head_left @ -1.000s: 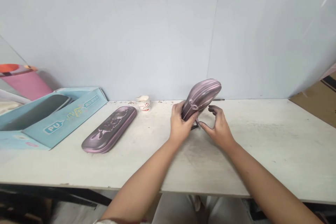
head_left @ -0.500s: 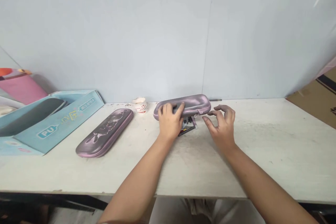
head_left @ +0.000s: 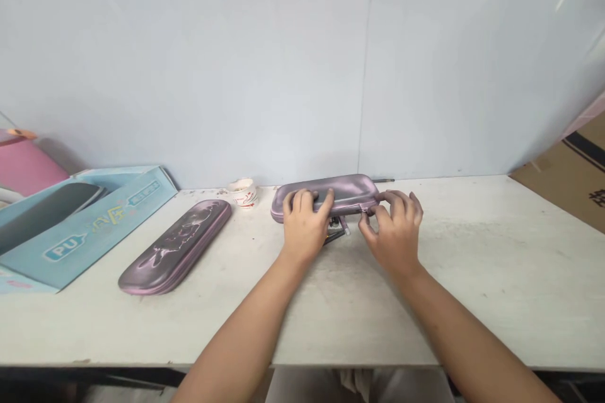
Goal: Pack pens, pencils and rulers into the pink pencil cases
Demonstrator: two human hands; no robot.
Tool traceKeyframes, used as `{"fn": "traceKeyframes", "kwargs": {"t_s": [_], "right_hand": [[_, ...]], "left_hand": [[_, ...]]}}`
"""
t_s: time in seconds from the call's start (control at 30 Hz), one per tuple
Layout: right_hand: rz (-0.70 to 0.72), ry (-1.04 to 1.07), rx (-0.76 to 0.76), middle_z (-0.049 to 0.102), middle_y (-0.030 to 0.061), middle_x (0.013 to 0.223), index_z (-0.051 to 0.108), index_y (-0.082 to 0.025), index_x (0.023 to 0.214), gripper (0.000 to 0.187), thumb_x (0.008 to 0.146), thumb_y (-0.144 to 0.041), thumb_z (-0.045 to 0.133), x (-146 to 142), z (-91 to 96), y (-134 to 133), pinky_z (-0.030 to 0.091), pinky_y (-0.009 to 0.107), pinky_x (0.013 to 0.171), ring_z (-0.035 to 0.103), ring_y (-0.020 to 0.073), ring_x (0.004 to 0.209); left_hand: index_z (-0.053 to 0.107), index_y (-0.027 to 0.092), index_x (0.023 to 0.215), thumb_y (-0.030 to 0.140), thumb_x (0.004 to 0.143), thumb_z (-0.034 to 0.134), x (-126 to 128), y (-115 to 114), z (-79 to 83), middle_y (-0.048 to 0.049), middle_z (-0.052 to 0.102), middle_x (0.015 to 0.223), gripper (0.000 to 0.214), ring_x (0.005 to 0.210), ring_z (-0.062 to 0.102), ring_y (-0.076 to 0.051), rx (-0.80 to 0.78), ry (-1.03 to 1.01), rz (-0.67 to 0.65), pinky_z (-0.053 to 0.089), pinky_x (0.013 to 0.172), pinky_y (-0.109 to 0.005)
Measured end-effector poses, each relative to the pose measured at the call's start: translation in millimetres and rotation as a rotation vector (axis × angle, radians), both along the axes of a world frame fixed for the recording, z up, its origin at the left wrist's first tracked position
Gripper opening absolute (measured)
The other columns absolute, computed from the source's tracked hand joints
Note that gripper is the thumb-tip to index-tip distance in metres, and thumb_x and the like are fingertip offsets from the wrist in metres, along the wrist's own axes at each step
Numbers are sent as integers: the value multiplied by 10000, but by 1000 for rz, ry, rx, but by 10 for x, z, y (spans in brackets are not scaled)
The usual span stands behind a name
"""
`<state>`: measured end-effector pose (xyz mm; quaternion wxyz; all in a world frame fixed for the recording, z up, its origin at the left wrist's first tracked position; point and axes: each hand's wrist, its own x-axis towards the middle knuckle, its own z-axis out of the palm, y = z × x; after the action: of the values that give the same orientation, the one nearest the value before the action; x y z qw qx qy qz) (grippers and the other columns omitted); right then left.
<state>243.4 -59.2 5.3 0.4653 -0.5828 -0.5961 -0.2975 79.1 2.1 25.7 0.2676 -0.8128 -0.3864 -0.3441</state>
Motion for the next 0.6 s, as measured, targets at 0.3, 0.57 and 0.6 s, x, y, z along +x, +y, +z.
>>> {"fn": "traceKeyframes", "kwargs": {"t_s": [0.3, 0.57, 0.6], "right_hand": [[40, 70, -28, 499, 73, 993, 595, -239, 770, 94, 743, -211, 509, 42, -2, -7, 288, 534, 945, 434, 271, 1063], [41, 176, 1, 426, 74, 1012, 601, -218, 706, 70, 727, -220, 534, 276, 27, 88, 292, 514, 906, 369, 282, 1080], [56, 200, -7, 426, 73, 1012, 604, -219, 706, 74, 729, -227, 534, 307, 18, 108, 296, 509, 904, 372, 277, 1069]], "left_hand": [[545, 262, 1183, 182, 763, 511, -22, 2, -18, -115, 514, 1013, 429, 1019, 440, -260, -69, -65, -49, 270, 944, -482], [548, 254, 1163, 135, 724, 520, -60, 42, 7, -90, 520, 1031, 456, 1010, 462, -240, -113, -155, -38, 201, 999, -503], [544, 260, 1164, 135, 724, 518, -65, 44, 3, -85, 517, 1039, 458, 1015, 463, -240, -141, -176, -45, 184, 1005, -513]]}}
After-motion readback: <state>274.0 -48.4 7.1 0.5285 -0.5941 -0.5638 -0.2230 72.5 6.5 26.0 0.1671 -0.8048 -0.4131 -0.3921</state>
